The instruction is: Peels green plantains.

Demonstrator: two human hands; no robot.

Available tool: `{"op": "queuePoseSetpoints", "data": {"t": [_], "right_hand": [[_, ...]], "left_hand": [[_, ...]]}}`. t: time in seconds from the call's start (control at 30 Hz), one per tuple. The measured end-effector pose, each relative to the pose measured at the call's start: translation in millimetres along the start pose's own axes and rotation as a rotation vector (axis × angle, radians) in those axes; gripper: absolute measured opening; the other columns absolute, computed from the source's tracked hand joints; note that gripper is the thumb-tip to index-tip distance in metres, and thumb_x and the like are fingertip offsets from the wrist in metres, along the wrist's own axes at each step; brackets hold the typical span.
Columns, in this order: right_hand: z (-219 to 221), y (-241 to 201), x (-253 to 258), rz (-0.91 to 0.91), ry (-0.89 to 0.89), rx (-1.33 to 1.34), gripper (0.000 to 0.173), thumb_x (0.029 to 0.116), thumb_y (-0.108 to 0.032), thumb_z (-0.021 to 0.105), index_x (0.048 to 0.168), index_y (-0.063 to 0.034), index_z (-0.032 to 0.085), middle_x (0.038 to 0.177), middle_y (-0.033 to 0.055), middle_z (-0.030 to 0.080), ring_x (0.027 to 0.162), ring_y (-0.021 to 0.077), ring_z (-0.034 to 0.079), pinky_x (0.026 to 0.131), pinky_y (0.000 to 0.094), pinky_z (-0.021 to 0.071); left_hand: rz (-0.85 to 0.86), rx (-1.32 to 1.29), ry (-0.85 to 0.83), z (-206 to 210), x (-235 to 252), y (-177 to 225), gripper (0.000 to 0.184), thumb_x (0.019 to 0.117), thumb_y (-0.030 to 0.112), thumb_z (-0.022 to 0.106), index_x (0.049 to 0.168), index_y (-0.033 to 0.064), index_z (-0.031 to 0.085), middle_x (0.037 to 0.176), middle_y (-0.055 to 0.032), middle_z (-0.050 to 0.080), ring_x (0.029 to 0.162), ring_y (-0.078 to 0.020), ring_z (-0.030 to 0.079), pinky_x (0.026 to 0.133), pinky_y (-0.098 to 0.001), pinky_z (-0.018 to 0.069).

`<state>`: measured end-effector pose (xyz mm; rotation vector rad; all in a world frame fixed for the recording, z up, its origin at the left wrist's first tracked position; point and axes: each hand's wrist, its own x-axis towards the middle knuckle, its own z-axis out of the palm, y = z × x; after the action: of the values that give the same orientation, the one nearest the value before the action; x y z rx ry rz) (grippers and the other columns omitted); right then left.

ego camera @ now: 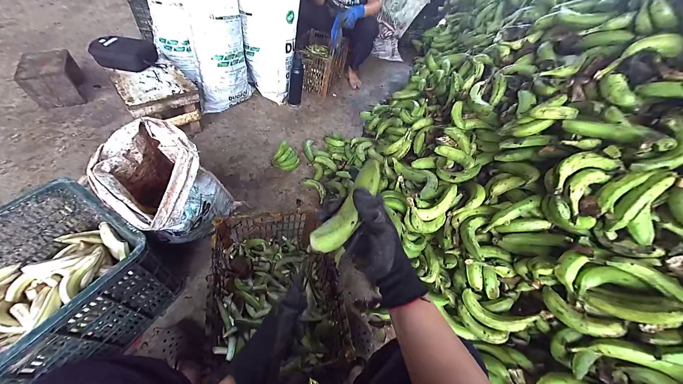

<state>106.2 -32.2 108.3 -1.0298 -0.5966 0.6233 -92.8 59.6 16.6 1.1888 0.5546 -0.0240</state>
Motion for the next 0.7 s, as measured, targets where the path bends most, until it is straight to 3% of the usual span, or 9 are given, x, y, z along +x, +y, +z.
{"op": "queuePoseSetpoints", "data": {"t": [0.1, 0.17, 0.23, 0.33, 0.5, 0.6, 0.7], "right_hand": [[-10, -4, 8, 0.108, 0.047, -0.145, 0.052, 0.1038, -0.058, 0.038, 0.145, -0.0257, 0.045, 0.094, 0.0042, 0.069, 0.075, 0.0163, 0.067, 0.065, 0.0346, 0.058], [-11, 0, 12, 0.132, 0.069, -0.137, 0.046, 0.1059, -0.055, 0.036, 0.14, -0.0251, 0.048, 0.089, 0.003, 0.066, 0.07, 0.0158, 0.065, 0.061, 0.0346, 0.0578], [-9, 7, 13, 0.113, 0.109, -0.101, 0.044, 0.1067, -0.053, 0.036, 0.136, -0.0234, 0.05, 0.087, 0.0026, 0.066, 0.071, 0.0145, 0.065, 0.063, 0.0327, 0.0577], [-6, 22, 12, 0.111, 0.138, -0.076, 0.046, 0.1067, -0.053, 0.034, 0.137, -0.0221, 0.051, 0.092, 0.0036, 0.067, 0.074, 0.0143, 0.065, 0.066, 0.0333, 0.058], [7, 41, 6, 0.158, 0.102, -0.038, 0.05, 0.1076, -0.055, 0.029, 0.125, -0.0177, 0.058, 0.087, 0.0031, 0.066, 0.074, 0.0135, 0.065, 0.065, 0.0322, 0.0581], [20, 49, -2, 0.194, 0.061, 0.058, 0.043, 0.1101, -0.044, 0.029, 0.121, -0.0151, 0.059, 0.084, 0.0038, 0.066, 0.069, 0.012, 0.065, 0.061, 0.0283, 0.0575], [25, 49, -18, 0.285, 0.042, 0.065, 0.048, 0.1103, -0.044, 0.027, 0.122, -0.0108, 0.058, 0.082, 0.0085, 0.066, 0.062, 0.0143, 0.065, 0.052, 0.0273, 0.057]], "left_hand": [[0.218, 0.329, 0.108, 5, -10, 54, 0.044, 0.1088, 0.042, 0.043, 0.141, 0.0121, 0.052, 0.09, -0.0009, 0.062, 0.071, -0.0101, 0.06, 0.064, -0.0306, 0.055], [0.361, 0.671, 0.134, -4, -18, 88, 0.056, 0.1028, 0.056, 0.047, 0.145, 0.0194, 0.054, 0.117, -0.001, 0.069, 0.098, -0.0117, 0.067, 0.087, -0.0387, 0.0565], [0.472, 0.955, 0.145, -8, -24, 108, 0.068, 0.0994, 0.067, 0.043, 0.147, 0.0202, 0.054, 0.128, -0.0059, 0.067, 0.113, -0.0202, 0.066, 0.096, -0.0487, 0.0541], [0.58, 1.17, 0.161, -9, -25, 114, 0.067, 0.1012, 0.064, 0.043, 0.147, 0.0165, 0.057, 0.127, -0.0131, 0.068, 0.116, -0.0295, 0.066, 0.098, -0.053, 0.0525], [0.488, 1.162, 0.145, -19, -2, 111, 0.061, 0.1029, 0.057, 0.045, 0.148, 0.0172, 0.054, 0.127, -0.0142, 0.067, 0.117, -0.0315, 0.065, 0.101, -0.0549, 0.0505], [0.572, 1.234, 0.361, -28, 16, 110, 0.054, 0.1027, 0.048, 0.051, 0.145, 0.0166, 0.058, 0.124, -0.0195, 0.068, 0.111, -0.0402, 0.066, 0.092, -0.0625, 0.0517], [0.548, 1.136, 0.573, -44, 34, 118, 0.053, 0.1036, 0.05, 0.051, 0.144, 0.0164, 0.057, 0.12, -0.0217, 0.067, 0.105, -0.0438, 0.067, 0.085, -0.0666, 0.0524]]}}
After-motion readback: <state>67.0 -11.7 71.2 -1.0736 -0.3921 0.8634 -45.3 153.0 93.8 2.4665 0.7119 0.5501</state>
